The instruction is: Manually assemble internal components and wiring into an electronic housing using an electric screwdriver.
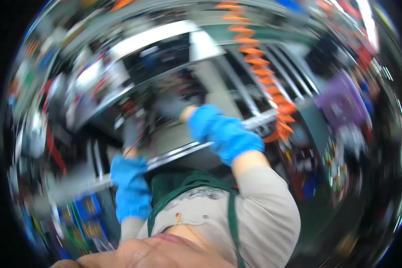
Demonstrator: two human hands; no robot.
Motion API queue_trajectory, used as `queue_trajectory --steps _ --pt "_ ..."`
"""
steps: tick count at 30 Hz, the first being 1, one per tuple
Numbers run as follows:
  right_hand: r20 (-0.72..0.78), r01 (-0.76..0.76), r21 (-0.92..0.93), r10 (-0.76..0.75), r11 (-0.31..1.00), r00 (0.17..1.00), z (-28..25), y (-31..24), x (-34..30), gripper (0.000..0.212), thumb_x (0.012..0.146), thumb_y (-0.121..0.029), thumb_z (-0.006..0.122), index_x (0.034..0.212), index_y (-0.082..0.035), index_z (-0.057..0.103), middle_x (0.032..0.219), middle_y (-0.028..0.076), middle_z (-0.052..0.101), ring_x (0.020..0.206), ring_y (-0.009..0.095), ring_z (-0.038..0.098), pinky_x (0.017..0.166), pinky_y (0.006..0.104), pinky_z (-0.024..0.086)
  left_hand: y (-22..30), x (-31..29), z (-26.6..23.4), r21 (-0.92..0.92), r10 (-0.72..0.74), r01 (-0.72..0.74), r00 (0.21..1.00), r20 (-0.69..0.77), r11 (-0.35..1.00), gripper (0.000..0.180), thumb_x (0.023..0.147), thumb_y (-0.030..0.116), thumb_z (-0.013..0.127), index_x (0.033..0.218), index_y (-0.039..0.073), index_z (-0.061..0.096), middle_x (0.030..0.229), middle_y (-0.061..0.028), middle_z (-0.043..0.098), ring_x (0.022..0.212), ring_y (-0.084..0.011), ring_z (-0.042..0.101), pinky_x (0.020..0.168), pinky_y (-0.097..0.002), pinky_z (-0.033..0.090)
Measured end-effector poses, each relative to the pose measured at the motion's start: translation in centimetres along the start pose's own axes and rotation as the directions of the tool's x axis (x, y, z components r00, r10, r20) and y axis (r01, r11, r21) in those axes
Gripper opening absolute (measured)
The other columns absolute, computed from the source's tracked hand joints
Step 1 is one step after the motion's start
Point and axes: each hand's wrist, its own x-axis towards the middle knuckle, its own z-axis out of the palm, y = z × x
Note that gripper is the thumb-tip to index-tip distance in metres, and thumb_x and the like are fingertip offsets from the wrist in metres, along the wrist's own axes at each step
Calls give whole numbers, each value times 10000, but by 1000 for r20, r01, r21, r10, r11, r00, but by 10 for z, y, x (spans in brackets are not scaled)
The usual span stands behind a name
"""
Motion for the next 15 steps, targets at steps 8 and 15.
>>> queue_trajectory --steps 8,15 --pt "271 62 -132 -24 989 962 -52 -13 20 260 693 -349 675 816 -120 684 719 146 637 694 340 628 596 458 479 30 -4 -21 387 747 -676 662 -53 627 198 834 207 494 892 57 610 821 -175 621 773 -325 608 706 -420 478" --pt "-31 191 -19 -192 981 981 -4 26 9 170 762 -156 552 887 -97 651 816 159 628 746 360 593 636 455 461 -45 -113 -32 431 292 -172 929 -228 886 269 821 223 538 1074 144 588 917 -132 622 886 -321 615 729 -435 490"
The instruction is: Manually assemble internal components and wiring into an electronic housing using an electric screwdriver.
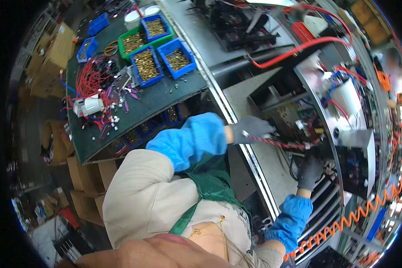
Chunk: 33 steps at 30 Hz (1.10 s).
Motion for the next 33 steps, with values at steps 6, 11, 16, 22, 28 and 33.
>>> queue_trajectory --steps 6,11,16,22,28,33 --pt "126 15 -24 -12 1000 992 2 19 -11 138 824 -183 536 855 -74 615 764 175 607 709 375 584 591 454 446 -100 -161 -78 -98 -510 526 736 -444 845 241 840 258 540 1015 119 631 915 -148 639 848 -335 610 756 -418 484" --pt "149 -20 -69 30 997 988 -9 12 -13 184 862 -211 526 869 -50 615 771 183 607 711 377 582 598 454 447 -155 -238 -180 -99 -490 794 266 -830 599 206 840 200 554 1004 99 627 973 -144 628 917 -318 597 801 -414 463" --pt "67 62 -59 -58 996 996 -21 -6 1 194 882 -199 509 886 -36 614 818 187 619 750 375 594 635 451 466 -202 -310 -236 22 -649 991 104 -753 132 200 823 164 548 998 100 620 1090 -141 590 982 -321 575 846 -400 457" --pt "355 -66 -95 96 993 930 -26 -4 3 212 823 -179 556 973 -41 615 965 190 614 846 375 597 692 445 492 -206 -326 -212 173 -425 970 232 -875 172 254 764 147 576 999 197 657 1075 -61 598 1025 -284 555 863 -419 455" --pt "256 -69 -128 100 989 961 -15 3 0 225 822 -203 569 957 -30 617 976 203 614 866 367 597 706 442 495 -185 -316 -206 329 -599 917 398 -695 227 220 736 134 603 897 251 697 972 -21 611 960 -265 559 800 -414 464" --pt "254 -50 -96 73 994 964 -17 2 0 193 828 -190 557 936 -47 628 961 190 624 839 360 606 688 437 499 -207 -291 -237 285 -494 920 386 -779 271 332 718 114 608 1028 221 660 1142 -70 564 1020 -305 543 861 -401 455"
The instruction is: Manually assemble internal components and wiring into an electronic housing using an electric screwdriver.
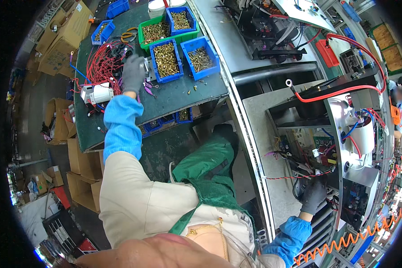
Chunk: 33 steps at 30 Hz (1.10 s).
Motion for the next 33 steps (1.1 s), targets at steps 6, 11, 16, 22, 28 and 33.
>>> queue_trajectory --steps 6,11,16,22,28,33 --pt "-27 28 -6 -28 1000 999 -20 -16 -1 211 884 -233 513 873 -54 623 798 195 614 718 382 587 613 470 454 -9 82 29 71 -36 21 974 224 997 388 731 135 594 1116 158 630 1342 -117 451 1119 -323 522 912 -397 441" --pt "111 -38 47 33 998 993 -21 -20 -2 267 862 -248 549 1060 -77 604 1090 202 595 854 362 611 683 449 493 -20 105 -33 -643 -367 226 926 -93 732 262 783 123 606 1031 109 690 893 -108 686 804 -181 632 727 -292 482" --pt "-146 -16 218 49 976 988 -29 -59 -18 435 848 -252 589 1236 -90 479 1283 219 475 945 386 588 717 429 505 -11 119 -155 -973 -364 -91 916 -165 212 225 802 -11 569 998 26 675 959 -94 654 789 -148 622 718 -223 500" --pt "83 -17 677 -54 736 995 -22 -87 -29 337 834 -244 606 1108 -50 580 910 160 644 850 295 621 687 350 493 95 65 -224 -762 332 -501 860 -387 409 218 844 3 544 1044 -7 630 943 -108 633 813 -169 602 689 -256 490" --pt "484 -594 599 -347 -537 803 -28 -195 -13 670 891 -581 413 1371 -119 344 981 164 628 761 240 647 572 298 517 246 -72 -209 -987 937 67 328 -118 -148 249 775 212 595 810 -24 665 852 -169 627 751 -230 609 668 -321 481" --pt "236 -382 759 -324 -527 916 54 -227 -30 356 821 -361 572 936 -29 623 975 133 619 899 280 616 797 346 499 345 -163 -177 -913 974 397 -153 -165 -92 157 765 34 570 895 -1 650 904 -124 640 839 -225 611 764 -328 474"
